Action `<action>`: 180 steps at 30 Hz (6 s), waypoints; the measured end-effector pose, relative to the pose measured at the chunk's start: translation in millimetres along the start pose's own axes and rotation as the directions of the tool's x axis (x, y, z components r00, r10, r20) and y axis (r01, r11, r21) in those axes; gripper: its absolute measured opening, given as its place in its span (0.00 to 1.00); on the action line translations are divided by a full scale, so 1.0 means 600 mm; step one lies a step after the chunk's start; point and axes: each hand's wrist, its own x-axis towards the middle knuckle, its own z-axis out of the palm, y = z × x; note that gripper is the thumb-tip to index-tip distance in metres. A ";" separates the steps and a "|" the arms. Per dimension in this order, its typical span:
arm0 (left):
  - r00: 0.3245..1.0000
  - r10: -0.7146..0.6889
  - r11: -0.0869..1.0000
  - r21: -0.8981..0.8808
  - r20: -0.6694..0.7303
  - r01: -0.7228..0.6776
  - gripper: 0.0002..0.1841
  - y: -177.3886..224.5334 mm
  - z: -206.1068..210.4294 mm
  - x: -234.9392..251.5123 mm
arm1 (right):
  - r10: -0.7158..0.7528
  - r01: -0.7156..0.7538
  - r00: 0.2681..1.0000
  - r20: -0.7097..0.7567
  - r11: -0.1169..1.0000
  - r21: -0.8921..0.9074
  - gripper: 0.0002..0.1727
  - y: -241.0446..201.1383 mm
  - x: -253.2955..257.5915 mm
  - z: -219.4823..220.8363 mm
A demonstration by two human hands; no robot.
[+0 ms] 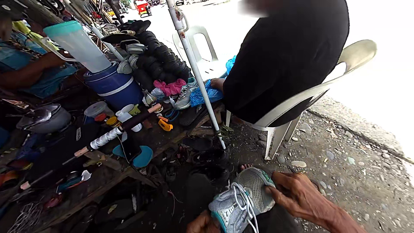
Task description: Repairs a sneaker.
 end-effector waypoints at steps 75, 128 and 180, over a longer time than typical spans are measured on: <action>0.911 -0.002 0.823 -0.517 0.413 0.236 0.12 0.000 0.118 0.132 | -0.030 -0.018 0.985 0.170 0.962 0.274 0.18 -0.034 -0.015 -0.068; 0.920 -0.261 0.829 -0.421 0.292 0.368 0.18 0.006 0.174 0.121 | -0.139 0.215 0.959 0.247 0.924 -0.317 0.10 -0.061 0.044 -0.049; 0.978 0.003 0.897 0.433 0.210 -0.095 0.18 -0.023 0.082 0.034 | -0.266 0.368 0.897 0.352 0.892 -0.264 0.14 -0.045 0.061 -0.082</action>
